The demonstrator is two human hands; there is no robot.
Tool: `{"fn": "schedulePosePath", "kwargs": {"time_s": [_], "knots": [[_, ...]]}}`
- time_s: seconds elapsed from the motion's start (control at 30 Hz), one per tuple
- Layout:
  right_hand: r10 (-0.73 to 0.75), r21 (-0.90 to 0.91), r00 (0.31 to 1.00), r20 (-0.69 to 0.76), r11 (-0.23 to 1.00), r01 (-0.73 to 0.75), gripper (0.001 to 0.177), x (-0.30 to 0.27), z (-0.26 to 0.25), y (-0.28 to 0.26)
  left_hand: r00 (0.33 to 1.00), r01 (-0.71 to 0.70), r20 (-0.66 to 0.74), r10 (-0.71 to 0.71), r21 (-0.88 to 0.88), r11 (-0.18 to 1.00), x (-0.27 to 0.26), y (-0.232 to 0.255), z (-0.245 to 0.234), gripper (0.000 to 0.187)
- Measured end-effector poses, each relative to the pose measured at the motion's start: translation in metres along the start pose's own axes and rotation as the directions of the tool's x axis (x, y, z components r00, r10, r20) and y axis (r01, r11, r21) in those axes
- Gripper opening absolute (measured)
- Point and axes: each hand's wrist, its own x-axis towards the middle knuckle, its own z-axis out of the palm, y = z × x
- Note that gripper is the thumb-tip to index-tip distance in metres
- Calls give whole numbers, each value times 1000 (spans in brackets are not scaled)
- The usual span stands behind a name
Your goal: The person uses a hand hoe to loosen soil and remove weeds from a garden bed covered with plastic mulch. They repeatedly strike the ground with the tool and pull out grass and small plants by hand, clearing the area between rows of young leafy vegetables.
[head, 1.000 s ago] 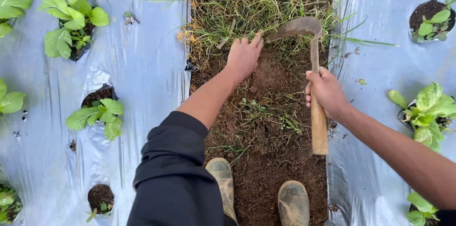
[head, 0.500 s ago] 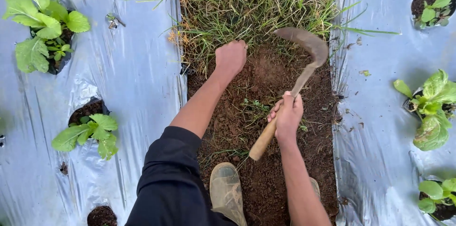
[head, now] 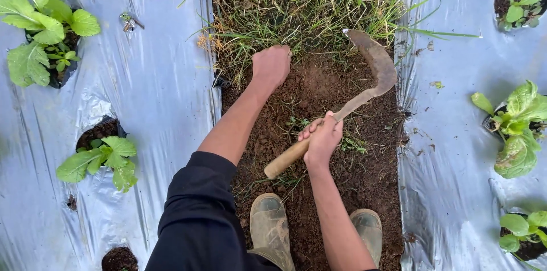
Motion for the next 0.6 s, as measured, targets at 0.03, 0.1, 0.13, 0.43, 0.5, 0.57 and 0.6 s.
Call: {"fn": "schedulePosePath", "kwargs": {"time_s": [0.03,0.1,0.13,0.43,0.5,0.57,0.6], "knots": [[0,-1,1000,2,1000,0,23,1,-4,12,1000,2,-1,-2,0,1000,1,0,0,22],[155,-233,980,123,965,-123,18,3,-10,38,1000,12,20,-11,-12,1000,2,-3,-1,21],[155,-232,980,125,965,-123,18,-5,-11,30,1000,12,19,-12,-9,1000,2,-3,-3,21],[-13,-78,1000,16,997,15,23,2,-2,15,1000,9,29,-8,-22,1000,1,-4,3,21],[170,-234,977,129,962,-137,19,-2,2,26,999,12,36,-12,-17,1000,1,-2,-2,20],[153,-194,981,119,973,-129,18,-2,-5,22,999,15,36,-14,-14,1000,0,1,-9,20],[143,-156,984,106,980,-126,17,-2,-9,21,999,21,42,-20,-12,1000,-1,1,-11,20]]}}
